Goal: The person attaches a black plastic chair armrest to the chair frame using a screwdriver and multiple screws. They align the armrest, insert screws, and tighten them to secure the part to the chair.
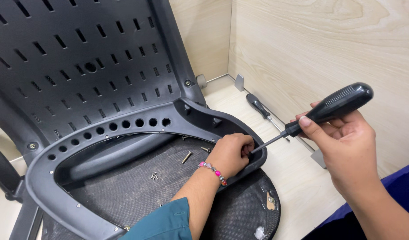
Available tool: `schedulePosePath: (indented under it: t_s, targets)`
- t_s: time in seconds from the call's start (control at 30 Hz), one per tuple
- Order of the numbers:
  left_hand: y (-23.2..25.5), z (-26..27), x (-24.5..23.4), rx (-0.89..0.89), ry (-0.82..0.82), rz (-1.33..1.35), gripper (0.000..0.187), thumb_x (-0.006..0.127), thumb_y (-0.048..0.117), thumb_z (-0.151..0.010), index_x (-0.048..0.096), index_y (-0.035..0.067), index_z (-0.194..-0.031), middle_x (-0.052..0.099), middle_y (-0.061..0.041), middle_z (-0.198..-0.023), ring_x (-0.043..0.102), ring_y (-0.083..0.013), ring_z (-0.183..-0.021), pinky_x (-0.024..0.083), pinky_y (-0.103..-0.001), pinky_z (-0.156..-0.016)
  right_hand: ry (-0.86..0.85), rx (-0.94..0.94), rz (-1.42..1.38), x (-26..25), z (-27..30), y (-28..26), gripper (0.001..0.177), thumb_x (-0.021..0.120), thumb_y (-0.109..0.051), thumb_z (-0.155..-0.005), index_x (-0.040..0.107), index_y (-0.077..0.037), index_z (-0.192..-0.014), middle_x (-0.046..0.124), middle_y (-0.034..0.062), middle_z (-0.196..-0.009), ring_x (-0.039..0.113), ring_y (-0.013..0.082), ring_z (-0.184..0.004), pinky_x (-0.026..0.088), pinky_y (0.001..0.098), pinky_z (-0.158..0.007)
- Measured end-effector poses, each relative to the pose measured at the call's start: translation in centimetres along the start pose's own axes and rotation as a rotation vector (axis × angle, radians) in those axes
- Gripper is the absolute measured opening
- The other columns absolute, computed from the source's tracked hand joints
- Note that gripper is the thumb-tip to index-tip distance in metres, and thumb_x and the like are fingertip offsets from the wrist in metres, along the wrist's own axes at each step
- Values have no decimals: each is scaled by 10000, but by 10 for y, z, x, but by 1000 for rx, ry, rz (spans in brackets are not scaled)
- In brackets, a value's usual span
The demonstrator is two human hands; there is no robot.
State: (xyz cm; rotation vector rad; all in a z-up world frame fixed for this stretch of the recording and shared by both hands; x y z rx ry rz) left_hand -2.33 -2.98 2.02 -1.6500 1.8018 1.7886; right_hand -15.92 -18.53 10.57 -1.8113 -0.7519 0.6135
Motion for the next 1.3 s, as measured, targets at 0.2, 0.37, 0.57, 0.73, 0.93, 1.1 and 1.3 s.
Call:
schedulePosePath:
  t_s: [0.2,0.37,0.57,0.73,0.93,1.1,1.3]
  targets:
    - [0,3,-1,-13,7,18,178,697,-35,-691,677,39,-851,690,-109,-837,700,-264,-775,569,-359,-701,-16,14,0,1,6,-3,334,711,-34,-910,566,65,-1194,717,177,-1034,754,220,-1007,631,320,-879]
    - [0,4,-2,-3,23,22,180,690,-42,-698,686,38,-859,700,-106,-846,706,-266,-784,569,-359,-705,-7,21,-12,-3,8,-6,333,711,-34,-908,568,66,-1191,720,181,-1026,752,226,-998,630,325,-875]
    - [-2,3,-1,-17,26,37,173,684,-46,-702,685,27,-859,699,-112,-838,707,-258,-773,573,-350,-706,12,-28,0,-8,9,-9,338,708,-28,-916,561,73,-1203,710,186,-1048,751,230,-1018,627,324,-902]
    - [-5,5,-3,-66,84,165,196,670,-64,-701,695,7,-882,715,-92,-816,705,-191,-747,577,-302,-707,25,-46,-18,-11,11,-11,334,695,-18,-922,548,78,-1206,700,181,-1048,752,243,-1019,627,332,-909]
    - [-23,10,-28,-192,193,329,192,692,-64,-716,719,10,-891,727,-39,-798,694,-95,-725,585,-235,-691,39,-49,-37,-13,12,-12,279,687,-25,-950,556,53,-1184,692,171,-1051,741,239,-1011,603,348,-902]
    - [-61,41,-87,-275,194,298,204,730,-56,-719,715,18,-908,719,-6,-829,701,-75,-764,591,-224,-709,7,-19,-66,-5,21,4,238,681,-35,-980,564,31,-1177,696,157,-1078,731,217,-1025,629,347,-919]
    - [-89,77,-113,-435,174,296,213,754,-66,-714,712,16,-906,711,-14,-828,699,-84,-776,587,-233,-733,-92,-8,-121,16,28,20,224,683,-36,-1006,546,14,-1177,667,124,-1094,723,207,-1036,643,369,-942]
Point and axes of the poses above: each hand's wrist, its own z-axis away from the middle knuckle, its own x-axis out of the palm, y = z × x, the point moved 2 cm from there along -z, towards the middle knuckle
